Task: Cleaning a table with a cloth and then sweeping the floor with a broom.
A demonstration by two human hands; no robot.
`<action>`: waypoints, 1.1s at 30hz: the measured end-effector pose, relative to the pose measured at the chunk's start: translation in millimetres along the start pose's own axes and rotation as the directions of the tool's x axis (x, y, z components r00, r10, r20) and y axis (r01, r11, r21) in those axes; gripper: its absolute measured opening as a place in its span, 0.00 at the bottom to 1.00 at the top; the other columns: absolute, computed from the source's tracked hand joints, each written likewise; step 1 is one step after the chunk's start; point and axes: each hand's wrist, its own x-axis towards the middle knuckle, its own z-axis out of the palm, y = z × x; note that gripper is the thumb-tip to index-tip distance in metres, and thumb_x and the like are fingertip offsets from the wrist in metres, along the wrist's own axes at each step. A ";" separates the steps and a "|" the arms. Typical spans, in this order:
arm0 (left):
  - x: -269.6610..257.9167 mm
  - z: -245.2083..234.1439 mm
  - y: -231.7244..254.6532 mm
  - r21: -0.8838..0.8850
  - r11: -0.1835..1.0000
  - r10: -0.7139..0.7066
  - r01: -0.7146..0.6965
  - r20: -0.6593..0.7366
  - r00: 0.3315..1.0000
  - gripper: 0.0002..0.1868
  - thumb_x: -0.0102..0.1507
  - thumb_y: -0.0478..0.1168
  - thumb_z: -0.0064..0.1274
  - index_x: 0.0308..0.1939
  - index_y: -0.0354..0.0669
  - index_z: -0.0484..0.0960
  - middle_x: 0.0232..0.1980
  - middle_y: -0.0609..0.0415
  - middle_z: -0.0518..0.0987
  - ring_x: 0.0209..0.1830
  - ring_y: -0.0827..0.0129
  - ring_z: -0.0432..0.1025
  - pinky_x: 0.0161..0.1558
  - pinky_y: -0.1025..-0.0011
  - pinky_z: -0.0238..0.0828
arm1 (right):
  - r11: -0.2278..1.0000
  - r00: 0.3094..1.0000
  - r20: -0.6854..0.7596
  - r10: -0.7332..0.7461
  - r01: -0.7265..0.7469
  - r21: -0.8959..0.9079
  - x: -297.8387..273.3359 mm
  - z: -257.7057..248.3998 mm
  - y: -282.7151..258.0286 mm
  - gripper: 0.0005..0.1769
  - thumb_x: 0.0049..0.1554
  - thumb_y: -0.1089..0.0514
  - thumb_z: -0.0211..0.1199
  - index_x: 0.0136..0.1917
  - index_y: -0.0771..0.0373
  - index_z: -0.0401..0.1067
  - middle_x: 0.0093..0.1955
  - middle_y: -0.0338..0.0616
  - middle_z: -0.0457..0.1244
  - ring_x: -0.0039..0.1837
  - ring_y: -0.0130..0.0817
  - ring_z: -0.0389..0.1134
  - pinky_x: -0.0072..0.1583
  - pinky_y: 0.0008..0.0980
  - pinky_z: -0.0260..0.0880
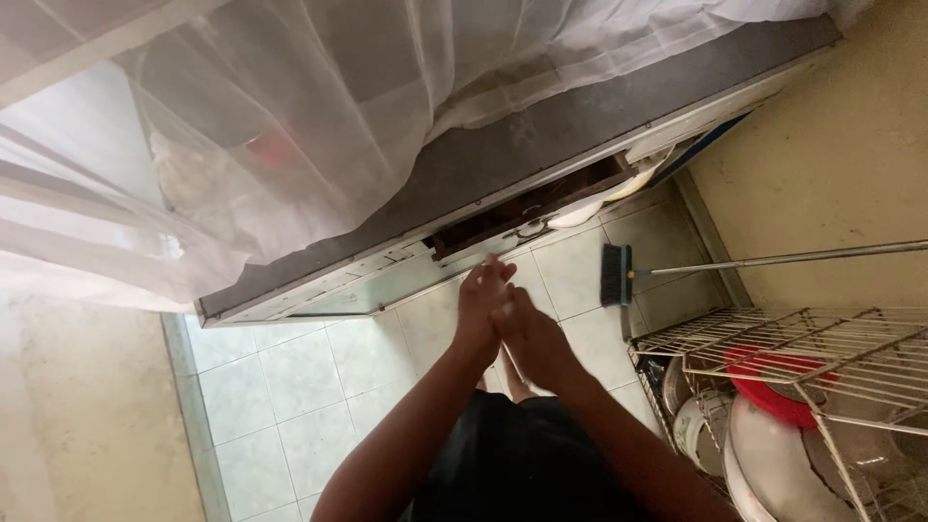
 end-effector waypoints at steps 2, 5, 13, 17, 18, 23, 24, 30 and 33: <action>-2.0 4.5 2.3 -0.076 0.996 -0.049 0.046 -0.041 0.998 0.23 0.72 0.58 0.42 0.52 0.41 0.73 0.66 0.44 0.79 0.67 0.64 0.71 0.66 0.67 0.60 | 0.835 0.984 0.011 0.176 -0.155 0.528 -21.8 -28.6 -24.6 0.36 0.61 0.22 0.43 0.70 0.46 0.56 0.53 0.58 0.69 0.57 0.64 0.72 0.60 0.64 0.70; 30.2 -13.4 -29.2 -0.252 0.949 -0.164 0.191 0.125 0.979 0.29 0.71 0.55 0.39 0.69 0.41 0.66 0.76 0.44 0.69 0.71 0.62 0.63 0.72 0.63 0.48 | 0.921 0.983 0.115 0.141 -0.172 0.348 -13.2 -26.2 -2.3 0.31 0.56 0.49 0.66 0.67 0.50 0.54 0.56 0.50 0.67 0.56 0.62 0.73 0.59 0.64 0.72; 2.3 -4.4 -0.9 0.076 0.984 -0.172 0.159 0.211 0.962 0.18 0.69 0.49 0.53 0.60 0.47 0.77 0.50 0.47 0.84 0.45 0.64 0.78 0.49 0.67 0.76 | 0.898 0.961 -0.222 0.164 -0.053 0.436 -22.7 -38.6 46.4 0.22 0.69 0.37 0.41 0.50 0.52 0.68 0.40 0.56 0.67 0.47 0.61 0.72 0.51 0.54 0.70; 33.7 -4.7 -36.7 0.103 0.995 -0.010 0.011 -0.016 1.000 0.15 0.61 0.41 0.68 0.45 0.40 0.81 0.41 0.48 0.78 0.36 0.60 0.80 0.36 0.67 0.81 | 0.910 0.976 -0.001 0.219 -0.204 0.360 -22.8 -49.9 15.4 0.29 0.70 0.42 0.33 0.69 0.58 0.66 0.67 0.64 0.64 0.67 0.64 0.67 0.67 0.63 0.64; 40.4 -0.7 -42.5 0.101 0.995 -0.010 0.012 -0.019 1.000 0.15 0.61 0.41 0.68 0.45 0.40 0.81 0.41 0.48 0.78 0.36 0.60 0.80 0.36 0.67 0.81 | 0.911 0.976 0.001 0.217 -0.203 0.359 -20.5 -47.7 12.9 0.29 0.70 0.42 0.33 0.69 0.58 0.66 0.67 0.64 0.64 0.67 0.64 0.67 0.67 0.63 0.64; 22.4 37.5 -10.7 -0.106 0.994 -0.005 -0.018 -0.208 0.978 0.21 0.63 0.42 0.64 0.32 0.47 0.62 0.31 0.63 0.58 0.28 0.74 0.58 0.29 0.74 0.49 | 0.882 0.959 0.114 0.261 -0.285 0.375 -12.3 -59.2 3.5 0.33 0.65 0.33 0.45 0.74 0.54 0.57 0.68 0.55 0.61 0.65 0.67 0.67 0.66 0.67 0.65; 41.9 31.0 -21.1 -0.109 0.994 -0.006 -0.017 -0.210 0.978 0.21 0.63 0.42 0.64 0.32 0.47 0.62 0.31 0.63 0.58 0.28 0.74 0.58 0.29 0.74 0.49 | 0.883 0.959 0.117 0.260 -0.285 0.372 -7.8 -58.6 12.0 0.33 0.65 0.33 0.45 0.74 0.54 0.57 0.68 0.55 0.61 0.65 0.67 0.67 0.66 0.67 0.65; 124.6 -26.9 -45.1 0.841 0.186 0.688 -0.509 0.258 0.678 0.27 0.66 0.53 0.51 0.62 0.40 0.72 0.59 0.38 0.76 0.65 0.45 0.70 0.72 0.49 0.53 | 0.777 0.936 -0.020 0.352 -0.281 0.564 30.0 -37.7 112.5 0.42 0.62 0.21 0.36 0.66 0.56 0.65 0.52 0.65 0.70 0.57 0.65 0.72 0.58 0.59 0.67; 146.5 -48.8 -62.7 0.934 -0.317 0.437 -0.164 0.298 0.849 0.36 0.65 0.54 0.52 0.73 0.44 0.65 0.59 0.47 0.80 0.60 0.53 0.75 0.65 0.55 0.62 | 0.719 0.915 -0.126 0.384 -0.211 0.662 47.3 -17.3 175.2 0.35 0.66 0.32 0.42 0.57 0.67 0.67 0.47 0.67 0.63 0.52 0.62 0.67 0.57 0.58 0.62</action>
